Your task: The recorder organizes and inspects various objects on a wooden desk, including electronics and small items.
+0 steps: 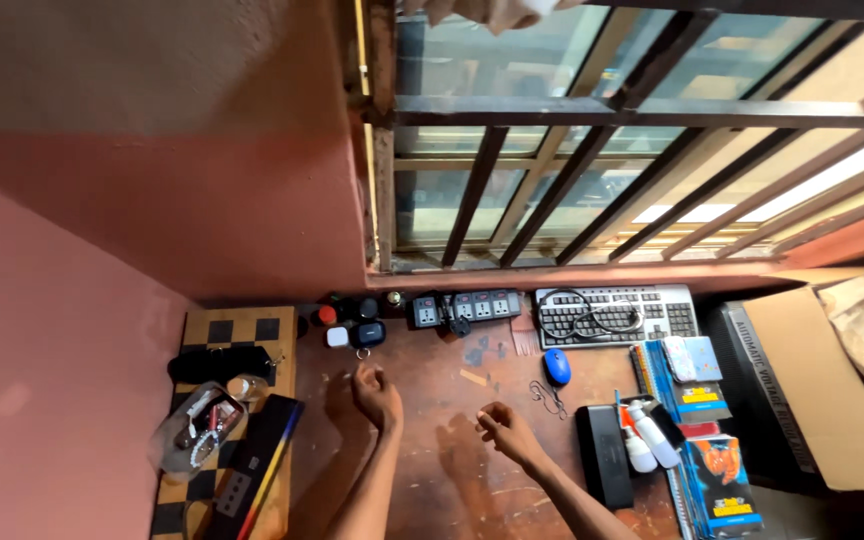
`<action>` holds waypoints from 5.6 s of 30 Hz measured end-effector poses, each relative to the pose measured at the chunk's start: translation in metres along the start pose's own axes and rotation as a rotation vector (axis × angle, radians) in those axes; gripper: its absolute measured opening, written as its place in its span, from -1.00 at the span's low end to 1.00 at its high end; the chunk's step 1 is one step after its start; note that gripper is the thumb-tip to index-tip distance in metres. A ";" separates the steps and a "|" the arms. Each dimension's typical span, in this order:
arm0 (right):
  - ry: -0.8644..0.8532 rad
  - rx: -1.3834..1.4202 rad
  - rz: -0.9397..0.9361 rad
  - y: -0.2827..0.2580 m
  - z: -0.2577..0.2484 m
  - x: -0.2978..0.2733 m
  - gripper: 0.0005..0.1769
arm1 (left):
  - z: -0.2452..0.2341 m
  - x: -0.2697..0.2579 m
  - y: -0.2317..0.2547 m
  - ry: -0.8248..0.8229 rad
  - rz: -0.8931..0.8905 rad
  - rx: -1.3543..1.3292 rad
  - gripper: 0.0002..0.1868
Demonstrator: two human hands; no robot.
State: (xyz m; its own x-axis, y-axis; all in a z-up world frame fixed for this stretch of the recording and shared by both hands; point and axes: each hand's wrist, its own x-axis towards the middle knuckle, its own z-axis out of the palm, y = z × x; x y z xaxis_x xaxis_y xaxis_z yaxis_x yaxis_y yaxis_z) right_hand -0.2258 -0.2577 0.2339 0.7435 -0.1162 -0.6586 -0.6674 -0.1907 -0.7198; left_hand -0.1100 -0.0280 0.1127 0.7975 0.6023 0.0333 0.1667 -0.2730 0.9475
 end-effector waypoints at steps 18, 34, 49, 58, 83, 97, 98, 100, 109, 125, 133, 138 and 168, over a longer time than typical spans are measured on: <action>0.114 0.051 -0.342 0.064 -0.122 -0.016 -0.81 | 0.018 -0.172 0.025 -0.382 -0.018 -0.129 -0.62; 0.288 0.111 -0.429 0.165 -0.237 -0.025 -0.82 | 0.065 -0.280 0.056 -0.701 -0.027 -0.063 -0.70; 0.357 0.289 -0.319 0.167 -0.279 -0.069 -0.78 | 0.094 -0.385 0.097 -0.839 0.037 0.380 -0.13; 0.450 0.325 -0.200 0.194 -0.283 -0.090 -0.81 | 0.104 -0.417 0.132 -0.894 -0.100 0.650 0.22; 0.427 0.637 0.000 0.265 -0.250 -0.059 -0.87 | 0.097 -0.390 0.163 -0.851 -0.079 0.755 0.04; 0.448 0.636 0.089 0.266 -0.248 -0.060 -0.85 | 0.145 -0.344 0.176 -0.860 -0.021 0.751 0.06; 0.453 0.639 0.085 0.269 -0.249 -0.060 -0.85 | 0.148 -0.344 0.177 -0.859 -0.021 0.754 0.04; 0.459 0.643 0.082 0.269 -0.251 -0.064 -0.85 | 0.152 -0.342 0.184 -0.861 -0.022 0.757 0.01; 0.443 0.702 0.100 0.276 -0.259 -0.068 -0.84 | 0.162 -0.341 0.188 -0.871 -0.008 0.778 0.01; 0.549 0.804 0.163 0.273 -0.245 -0.035 -0.87 | 0.128 -0.326 0.196 -0.821 -0.014 0.758 -0.03; 0.605 0.832 0.185 0.271 -0.241 -0.021 -0.92 | 0.114 -0.326 0.187 -0.806 -0.005 0.753 0.05; 0.595 0.815 0.157 0.271 -0.239 -0.015 -0.85 | 0.104 -0.328 0.191 -0.826 0.002 0.736 -0.04; 0.674 0.955 0.116 0.217 -0.254 0.090 -0.85 | 0.083 -0.324 0.194 -0.792 -0.022 0.679 -0.05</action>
State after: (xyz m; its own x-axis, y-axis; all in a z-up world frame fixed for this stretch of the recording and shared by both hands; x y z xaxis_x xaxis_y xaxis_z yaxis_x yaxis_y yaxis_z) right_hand -0.2932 -0.5567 0.0743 0.3563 -0.6320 -0.6882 -0.2801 0.6304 -0.7240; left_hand -0.2884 -0.3386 0.2591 0.9016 0.0148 -0.4324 0.2810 -0.7801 0.5591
